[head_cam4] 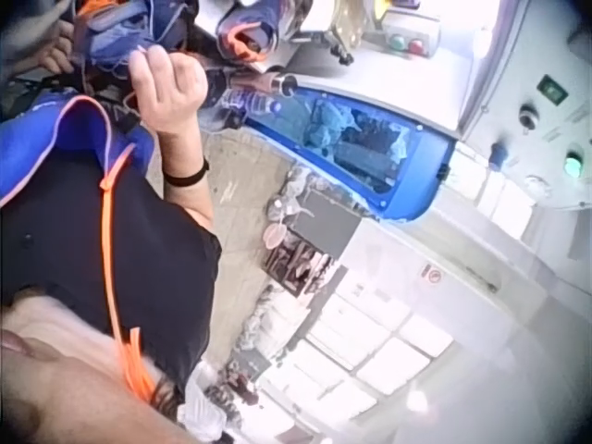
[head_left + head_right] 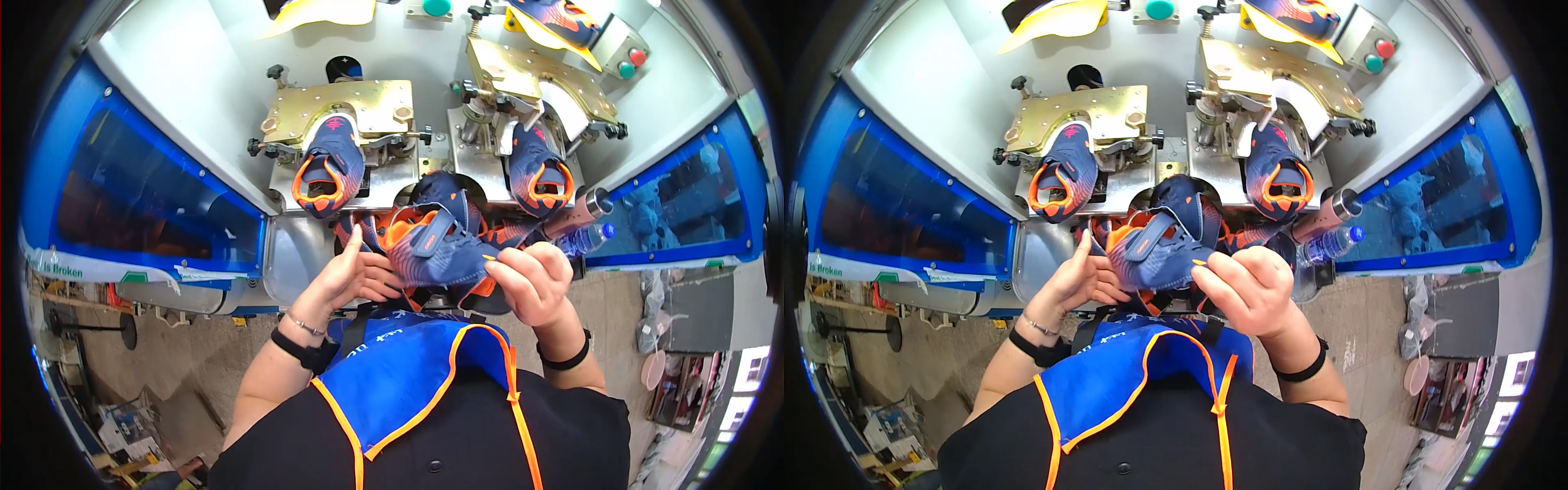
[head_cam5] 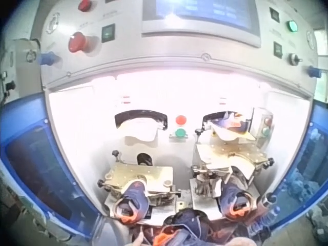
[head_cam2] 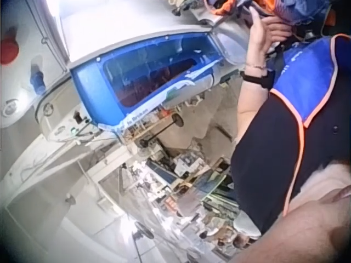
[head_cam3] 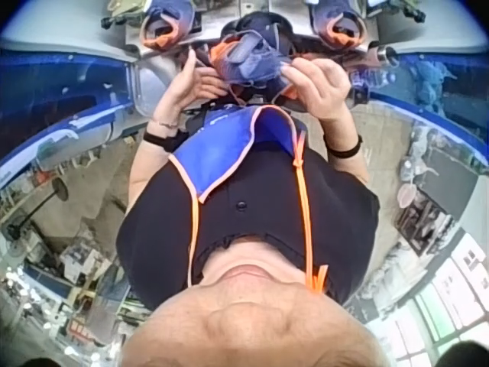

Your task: Operating a shoe-lasting machine to shape and mount shoe uppers onto lasts.

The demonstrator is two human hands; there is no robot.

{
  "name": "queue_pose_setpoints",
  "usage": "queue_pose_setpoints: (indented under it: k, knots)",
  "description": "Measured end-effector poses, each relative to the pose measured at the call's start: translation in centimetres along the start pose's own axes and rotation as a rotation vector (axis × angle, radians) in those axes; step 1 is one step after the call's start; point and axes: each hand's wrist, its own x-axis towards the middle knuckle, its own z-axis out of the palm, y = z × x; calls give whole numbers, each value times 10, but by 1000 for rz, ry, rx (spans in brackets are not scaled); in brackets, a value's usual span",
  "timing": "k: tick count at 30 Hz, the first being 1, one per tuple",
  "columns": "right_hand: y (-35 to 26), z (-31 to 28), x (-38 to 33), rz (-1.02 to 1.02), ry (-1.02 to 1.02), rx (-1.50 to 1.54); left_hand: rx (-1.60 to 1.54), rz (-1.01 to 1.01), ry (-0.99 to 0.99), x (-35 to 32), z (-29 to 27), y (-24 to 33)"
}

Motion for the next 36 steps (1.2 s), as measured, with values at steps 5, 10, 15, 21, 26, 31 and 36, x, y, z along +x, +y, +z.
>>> queue_pose_setpoints:
  k: [5,10,15,21,26,31,36]
  knots:
    - [15,17,1,-127,127,146,-400,233,-307,7,38,11]
    - [18,26,13,91,160,35,-333,567,-50,-12,41,31]
    - [-22,51,45,-72,-67,263,-317,1065,234,-27,71,46]
    - [-10,75,131,-8,-65,353,-352,1197,189,-56,73,49]
    - [48,81,222,74,-36,321,-313,1163,384,-76,45,40]
    - [124,154,306,386,-254,455,-414,1139,364,-79,28,22]
    - [156,202,326,431,-192,334,-380,1088,391,-86,13,16]
